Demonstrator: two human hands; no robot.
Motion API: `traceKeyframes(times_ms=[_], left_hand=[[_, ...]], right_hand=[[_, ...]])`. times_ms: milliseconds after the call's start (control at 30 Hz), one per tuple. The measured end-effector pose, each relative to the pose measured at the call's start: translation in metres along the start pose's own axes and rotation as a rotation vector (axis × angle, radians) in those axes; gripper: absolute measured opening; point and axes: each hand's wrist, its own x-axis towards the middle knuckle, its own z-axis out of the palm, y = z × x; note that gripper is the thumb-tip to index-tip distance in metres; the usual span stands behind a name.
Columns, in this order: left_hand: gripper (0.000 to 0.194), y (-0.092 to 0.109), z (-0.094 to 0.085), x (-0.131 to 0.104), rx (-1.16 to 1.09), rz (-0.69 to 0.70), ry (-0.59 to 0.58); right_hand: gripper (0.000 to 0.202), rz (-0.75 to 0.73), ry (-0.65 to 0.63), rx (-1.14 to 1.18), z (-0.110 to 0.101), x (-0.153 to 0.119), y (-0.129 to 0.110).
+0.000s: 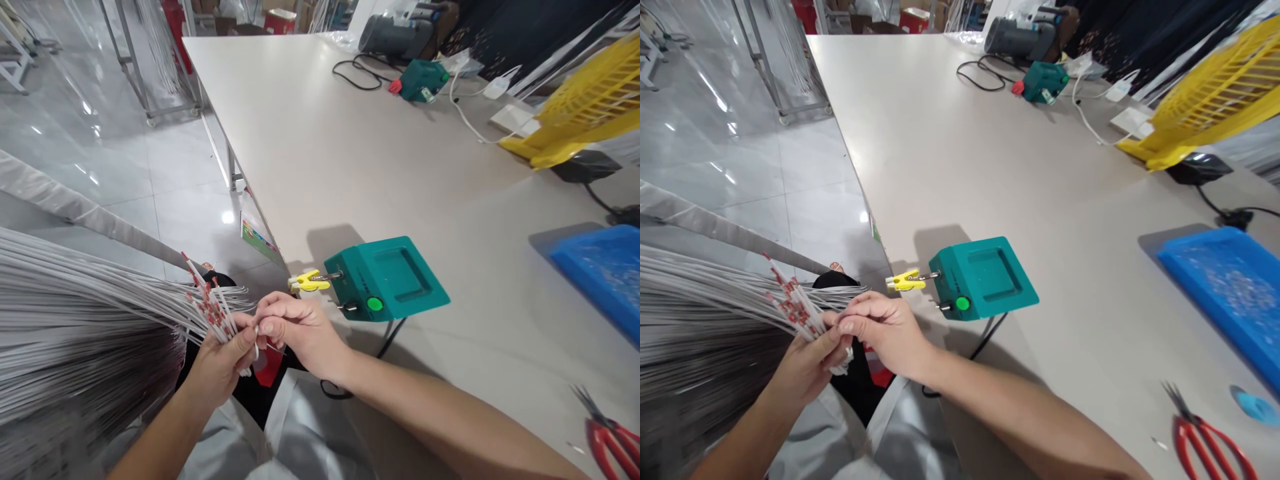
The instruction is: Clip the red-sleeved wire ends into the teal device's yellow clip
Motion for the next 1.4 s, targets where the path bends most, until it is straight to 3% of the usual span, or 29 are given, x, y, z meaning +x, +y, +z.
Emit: traceKeyframes(times_ms=[100, 233, 400, 567, 667, 767, 833, 1000, 1267, 1400], left_hand=[[0.021, -0.001, 0.005, 0.001, -0.038, -0.001, 0.030], [0.019, -0.002, 0.005, 0.001, 0.016, 0.016, 0.033], [0.017, -0.007, -0.001, 0.000, 0.208, 0.049, 0.048], [0.021, -0.014, 0.000, -0.001, 0.267, 0.101, 0.108], [0.019, -0.014, 0.001, -0.002, 0.274, 0.111, 0.116], [0.019, -0.011, 0.001, -0.002, 0.283, 0.113, 0.119], [0.019, -0.011, 0.001, -0.002, 0.291, 0.089, 0.089], [0.017, -0.010, 0.003, -0.002, 0.257, 0.081, 0.065], [0.014, -0.004, 0.011, -0.002, 0.135, 0.106, 0.163], [0.014, -0.005, 0.010, -0.002, 0.145, 0.121, 0.164]], right_hand=[[0.012, -0.249, 0.041, -0.307, -0.002, -0.001, -0.004], [0.015, -0.520, -0.055, -0.776, -0.013, 0.000, -0.009], [0.017, -0.735, -0.136, -1.266, -0.026, 0.004, -0.009], [0.019, -0.856, -0.229, -1.511, -0.032, 0.002, -0.011], [0.021, -0.704, -0.249, -1.417, -0.033, -0.004, -0.012], [0.016, -0.492, -0.115, -1.164, -0.032, -0.008, -0.014], [0.014, -0.426, -0.047, -0.993, -0.028, -0.008, -0.016], [0.019, -0.411, -0.026, -0.779, -0.017, -0.002, -0.017], [0.019, -0.349, -0.061, -0.836, -0.017, -0.013, -0.014], [0.013, -0.358, 0.026, -0.797, -0.019, -0.012, -0.016]])
